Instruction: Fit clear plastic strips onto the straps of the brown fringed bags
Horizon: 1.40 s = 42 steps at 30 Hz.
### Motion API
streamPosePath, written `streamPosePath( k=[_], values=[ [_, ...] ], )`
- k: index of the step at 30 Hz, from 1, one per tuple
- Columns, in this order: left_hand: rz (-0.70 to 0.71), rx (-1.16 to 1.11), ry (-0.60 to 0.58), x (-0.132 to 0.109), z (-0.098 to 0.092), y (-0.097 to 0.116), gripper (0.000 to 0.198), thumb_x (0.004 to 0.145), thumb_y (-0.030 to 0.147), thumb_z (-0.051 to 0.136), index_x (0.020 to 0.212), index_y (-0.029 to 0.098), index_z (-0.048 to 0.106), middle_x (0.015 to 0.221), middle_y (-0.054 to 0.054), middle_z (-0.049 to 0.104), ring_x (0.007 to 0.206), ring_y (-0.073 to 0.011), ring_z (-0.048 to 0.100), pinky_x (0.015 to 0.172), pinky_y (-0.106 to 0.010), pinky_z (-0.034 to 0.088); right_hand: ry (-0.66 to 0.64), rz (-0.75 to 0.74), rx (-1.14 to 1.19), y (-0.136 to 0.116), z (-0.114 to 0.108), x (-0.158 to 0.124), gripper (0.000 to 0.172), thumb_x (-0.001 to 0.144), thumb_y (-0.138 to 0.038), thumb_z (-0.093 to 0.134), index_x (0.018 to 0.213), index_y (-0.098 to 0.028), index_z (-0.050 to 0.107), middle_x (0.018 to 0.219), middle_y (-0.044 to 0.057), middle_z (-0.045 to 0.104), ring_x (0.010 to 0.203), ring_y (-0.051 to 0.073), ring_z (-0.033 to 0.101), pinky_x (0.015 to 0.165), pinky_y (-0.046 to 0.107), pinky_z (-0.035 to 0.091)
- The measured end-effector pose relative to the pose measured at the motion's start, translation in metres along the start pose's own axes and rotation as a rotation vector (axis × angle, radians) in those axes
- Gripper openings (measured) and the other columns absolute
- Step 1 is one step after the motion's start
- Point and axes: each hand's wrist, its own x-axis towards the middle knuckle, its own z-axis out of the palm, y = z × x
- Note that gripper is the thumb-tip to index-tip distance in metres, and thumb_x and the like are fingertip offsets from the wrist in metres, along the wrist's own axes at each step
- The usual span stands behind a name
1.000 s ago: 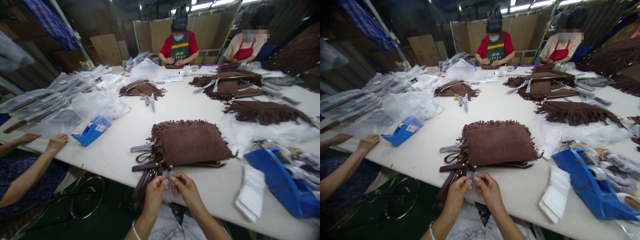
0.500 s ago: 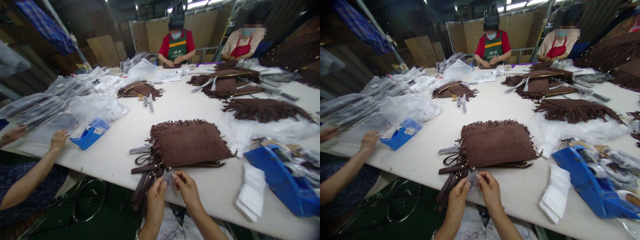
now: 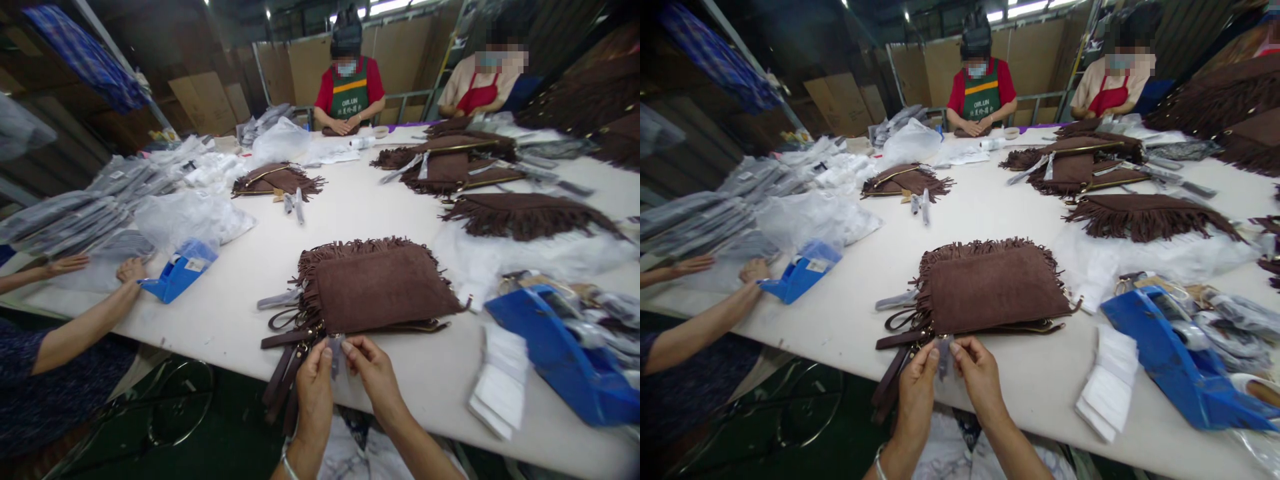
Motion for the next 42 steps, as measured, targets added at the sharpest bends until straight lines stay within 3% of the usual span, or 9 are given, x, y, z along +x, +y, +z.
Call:
streamPosePath(
  k=[8,16,20,24,28,36,39,42],
  values=[
    [-0.102,-0.208,-0.018,0.002,0.012,0.010,0.037,0.079,0.041,0.066,0.105,0.014,0.070,0.099,-0.010,0.072,0.090,-0.0222,0.064,0.080,-0.031,0.047,0.030,-0.001,0.034,-0.001,0.002,0.000,0.032,0.081,-0.048,0.063,0.082,-0.017,0.061,0.061,-0.003,0.053,0.056,0.012,0.046,0.052,0.022,0.037],
    [-0.158,-0.344,-0.047,0.002,0.019,0.018,0.023,0.075,0.033,0.071,0.087,0.014,0.068,0.079,-0.003,0.066,0.069,-0.0120,0.057,0.065,-0.022,0.042,0.044,-0.050,-0.005,-0.007,0.001,-0.004,0.028,0.083,-0.045,0.061,0.089,-0.017,0.062,0.067,-0.001,0.058,0.058,0.013,0.050,0.053,0.023,0.040],
    [-0.148,-0.351,-0.004,0.005,0.024,0.017,0.017,0.073,0.030,0.072,0.078,0.015,0.065,0.069,0.001,0.060,0.063,-0.0102,0.054,0.059,-0.021,0.038,0.070,-0.188,-0.192,-0.010,0.000,-0.010,0.020,0.089,-0.038,0.055,0.091,-0.020,0.062,0.080,0.002,0.065,0.072,0.016,0.059,0.064,0.025,0.045],
    [-0.120,-0.359,0.032,0.008,0.028,0.016,0.013,0.069,0.023,0.071,0.068,0.016,0.060,0.068,0.001,0.060,0.065,-0.0111,0.054,0.063,-0.022,0.041,0.090,-0.470,-0.487,-0.012,0.002,-0.014,0.017,0.094,-0.026,0.046,0.098,-0.020,0.062,0.091,0.005,0.064,0.085,0.019,0.060,0.076,0.029,0.046],
    [-0.054,-0.274,0.064,0.007,0.030,0.015,0.011,0.070,0.024,0.069,0.069,0.016,0.061,0.071,-0.001,0.063,0.069,-0.0141,0.056,0.066,-0.024,0.043,0.083,-0.663,-0.690,-0.009,0.004,-0.016,0.021,0.095,-0.017,0.041,0.101,-0.019,0.060,0.088,0.006,0.061,0.083,0.020,0.059,0.074,0.031,0.046],
    [0.166,0.209,0.065,-0.006,0.024,0.020,0.025,0.088,0.037,0.050,0.080,0.019,0.065,0.080,-0.004,0.067,0.078,-0.0191,0.059,0.073,-0.028,0.043,0.077,-0.656,-0.721,-0.005,0.003,-0.016,0.021,0.094,-0.013,0.041,0.104,-0.019,0.058,0.090,0.006,0.062,0.084,0.019,0.060,0.075,0.031,0.049],
    [0.186,0.254,0.000,-0.005,0.019,0.023,0.026,0.089,0.036,0.047,0.088,0.019,0.067,0.089,-0.006,0.069,0.084,-0.0205,0.060,0.079,-0.030,0.043,0.076,-0.674,-0.753,-0.004,0.004,-0.016,0.022,0.093,-0.012,0.040,0.103,-0.019,0.058,0.088,0.006,0.062,0.083,0.019,0.060,0.073,0.031,0.049],
    [0.113,0.159,-0.055,0.002,0.014,0.024,0.021,0.084,0.035,0.057,0.082,0.018,0.068,0.082,-0.005,0.068,0.079,-0.0194,0.059,0.074,-0.029,0.044,0.057,-0.690,-0.776,-0.005,0.003,-0.016,0.022,0.093,-0.011,0.040,0.103,-0.019,0.058,0.089,0.007,0.062,0.084,0.020,0.060,0.075,0.033,0.050]
  ],
)
